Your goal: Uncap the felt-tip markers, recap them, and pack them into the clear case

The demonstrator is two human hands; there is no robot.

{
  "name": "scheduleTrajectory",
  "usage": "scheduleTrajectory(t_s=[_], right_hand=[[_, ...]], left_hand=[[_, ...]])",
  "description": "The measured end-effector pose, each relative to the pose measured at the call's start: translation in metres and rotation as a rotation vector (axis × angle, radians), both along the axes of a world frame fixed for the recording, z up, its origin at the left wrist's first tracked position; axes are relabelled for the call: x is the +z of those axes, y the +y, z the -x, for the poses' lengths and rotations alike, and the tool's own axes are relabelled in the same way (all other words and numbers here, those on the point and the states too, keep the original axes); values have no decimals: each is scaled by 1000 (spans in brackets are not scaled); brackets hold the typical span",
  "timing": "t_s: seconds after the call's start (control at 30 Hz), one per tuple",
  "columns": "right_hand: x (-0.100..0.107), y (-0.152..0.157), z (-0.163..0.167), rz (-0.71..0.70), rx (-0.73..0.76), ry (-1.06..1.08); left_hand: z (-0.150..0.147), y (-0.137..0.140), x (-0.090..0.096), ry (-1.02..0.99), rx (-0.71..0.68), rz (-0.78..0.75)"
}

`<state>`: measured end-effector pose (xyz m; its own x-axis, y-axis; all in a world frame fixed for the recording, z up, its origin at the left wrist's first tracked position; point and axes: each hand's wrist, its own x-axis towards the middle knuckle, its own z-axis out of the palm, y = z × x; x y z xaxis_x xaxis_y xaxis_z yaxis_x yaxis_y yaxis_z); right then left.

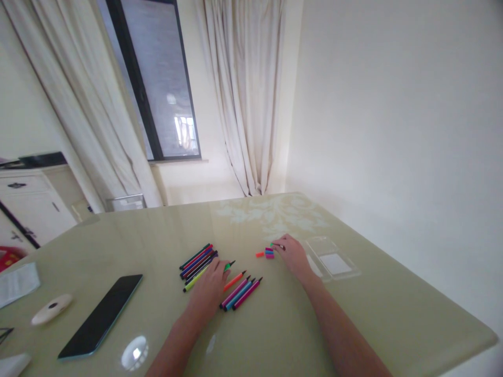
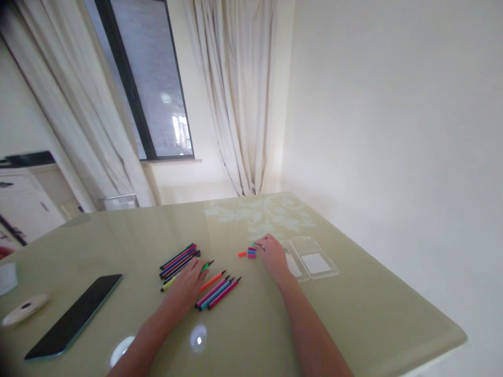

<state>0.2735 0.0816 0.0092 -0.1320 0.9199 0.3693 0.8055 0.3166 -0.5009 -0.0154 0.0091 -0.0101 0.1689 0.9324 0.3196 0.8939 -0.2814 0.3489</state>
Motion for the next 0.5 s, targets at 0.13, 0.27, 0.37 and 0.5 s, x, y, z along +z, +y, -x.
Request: scheduleTrajectory(t_s=[0.13, 0.27, 0.37, 0.5], right_hand=[[4, -7, 12, 109, 89, -74], [3, -10, 20, 152, 142, -126], [-1, -12, 33, 126, 181, -202], [-3, -14, 51, 43, 127, -323]], left_hand=[[-3, -2, -5, -95, -17, 98], [-2, -3, -2, -183, -56, 101], [-2, -1, -1, -183, -85, 96], [7, 2, 0, -85, 55, -6]])
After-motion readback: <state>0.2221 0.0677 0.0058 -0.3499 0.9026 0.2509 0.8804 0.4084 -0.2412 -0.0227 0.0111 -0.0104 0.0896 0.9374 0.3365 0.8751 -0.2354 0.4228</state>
